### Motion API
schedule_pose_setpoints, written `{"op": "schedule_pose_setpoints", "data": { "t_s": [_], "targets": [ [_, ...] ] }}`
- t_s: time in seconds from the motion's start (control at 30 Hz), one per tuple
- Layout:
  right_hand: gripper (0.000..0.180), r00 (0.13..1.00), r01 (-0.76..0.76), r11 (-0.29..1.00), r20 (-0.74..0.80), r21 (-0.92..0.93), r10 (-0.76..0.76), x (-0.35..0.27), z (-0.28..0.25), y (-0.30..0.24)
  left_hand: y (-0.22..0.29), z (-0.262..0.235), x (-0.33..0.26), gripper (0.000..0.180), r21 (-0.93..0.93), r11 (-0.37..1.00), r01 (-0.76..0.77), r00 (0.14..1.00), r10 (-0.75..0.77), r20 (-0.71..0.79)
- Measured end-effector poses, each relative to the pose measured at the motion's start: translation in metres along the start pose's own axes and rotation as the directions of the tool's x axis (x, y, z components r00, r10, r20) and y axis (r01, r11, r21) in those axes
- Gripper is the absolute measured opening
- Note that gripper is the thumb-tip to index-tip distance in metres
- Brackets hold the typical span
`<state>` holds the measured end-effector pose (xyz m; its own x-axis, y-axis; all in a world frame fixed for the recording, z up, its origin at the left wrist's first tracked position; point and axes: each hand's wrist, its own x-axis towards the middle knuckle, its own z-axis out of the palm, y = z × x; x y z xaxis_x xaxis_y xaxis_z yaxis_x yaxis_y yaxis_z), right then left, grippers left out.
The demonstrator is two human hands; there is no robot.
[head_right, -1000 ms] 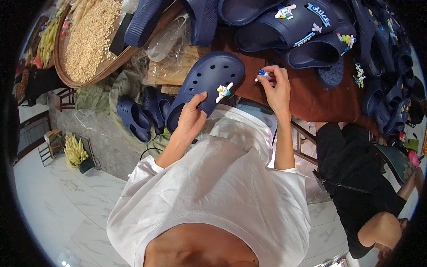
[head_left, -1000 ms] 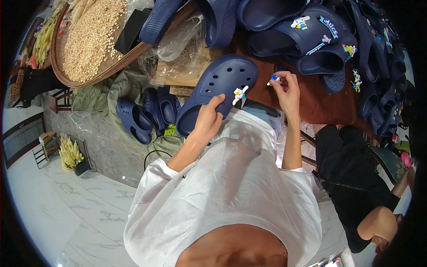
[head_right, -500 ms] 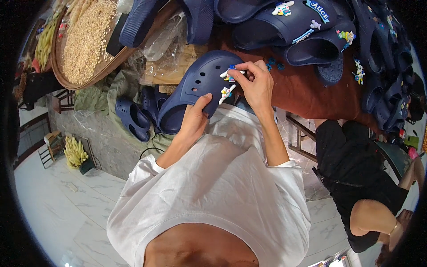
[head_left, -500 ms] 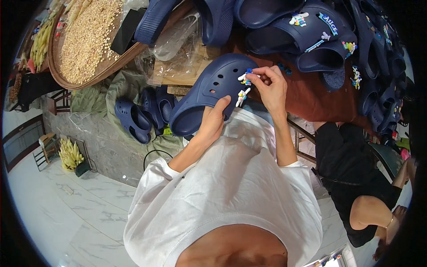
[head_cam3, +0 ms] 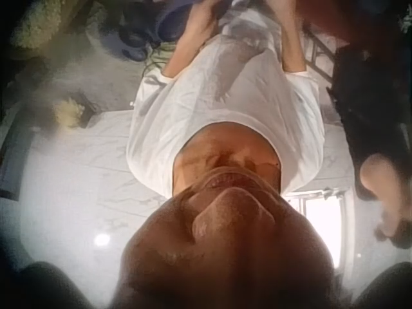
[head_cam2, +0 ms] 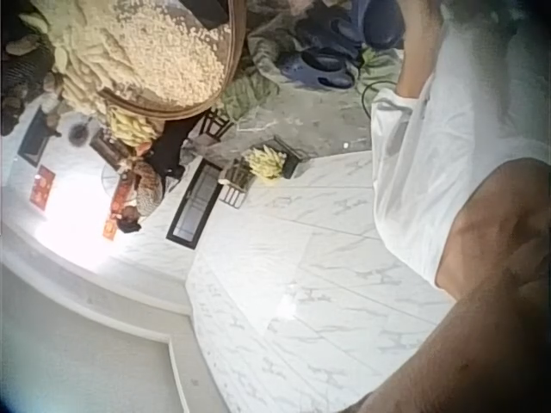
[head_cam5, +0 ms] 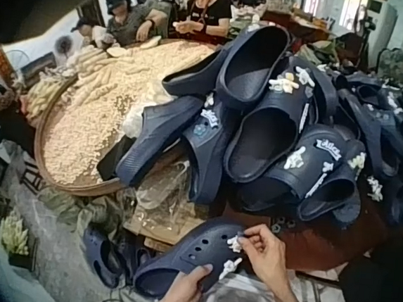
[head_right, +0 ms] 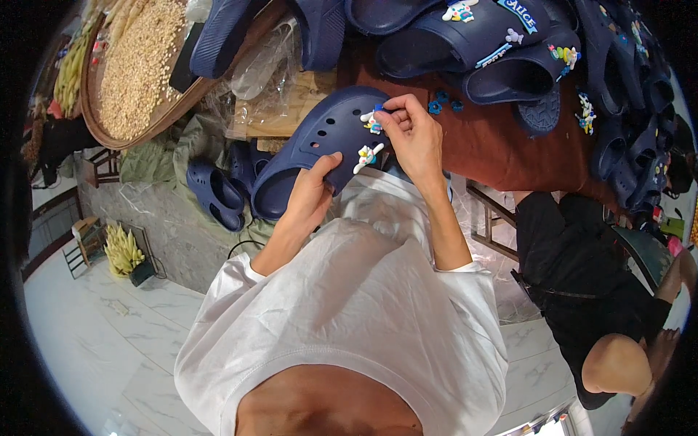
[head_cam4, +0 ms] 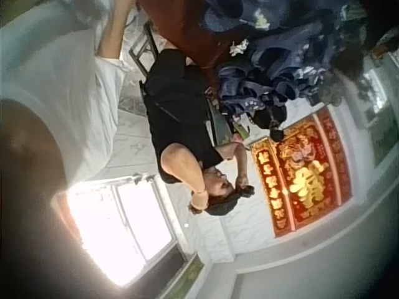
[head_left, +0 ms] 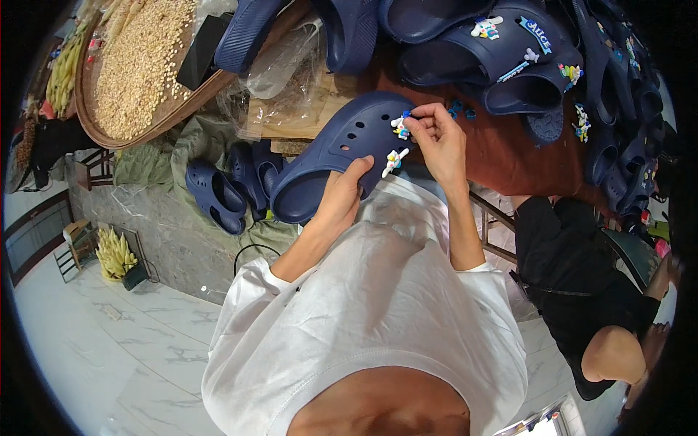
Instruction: Attaching decorative charms to blue clogs.
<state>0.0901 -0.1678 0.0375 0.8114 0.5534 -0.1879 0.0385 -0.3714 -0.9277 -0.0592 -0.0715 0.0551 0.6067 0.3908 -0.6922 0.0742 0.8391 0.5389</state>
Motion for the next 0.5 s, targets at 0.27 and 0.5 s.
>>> {"op": "schedule_pose_setpoints", "data": {
  "t_s": [0.27, 0.5],
  "targets": [
    [0.023, 0.998, 0.006, 1.000, 0.060, -0.026, -0.004, -0.002, -0.009, 0.003, -0.001, -0.005, -0.003, 0.040, 0.063, 0.998, 0.012, 0.997, -0.017, 0.070],
    [0.024, 0.987, 0.148, 0.989, 0.059, -0.021, -0.146, -0.005, -0.014, 0.009, -0.019, -0.013, -0.009, 0.042, 0.326, 0.900, -0.290, 0.954, 0.246, 0.169]
  ]
}}
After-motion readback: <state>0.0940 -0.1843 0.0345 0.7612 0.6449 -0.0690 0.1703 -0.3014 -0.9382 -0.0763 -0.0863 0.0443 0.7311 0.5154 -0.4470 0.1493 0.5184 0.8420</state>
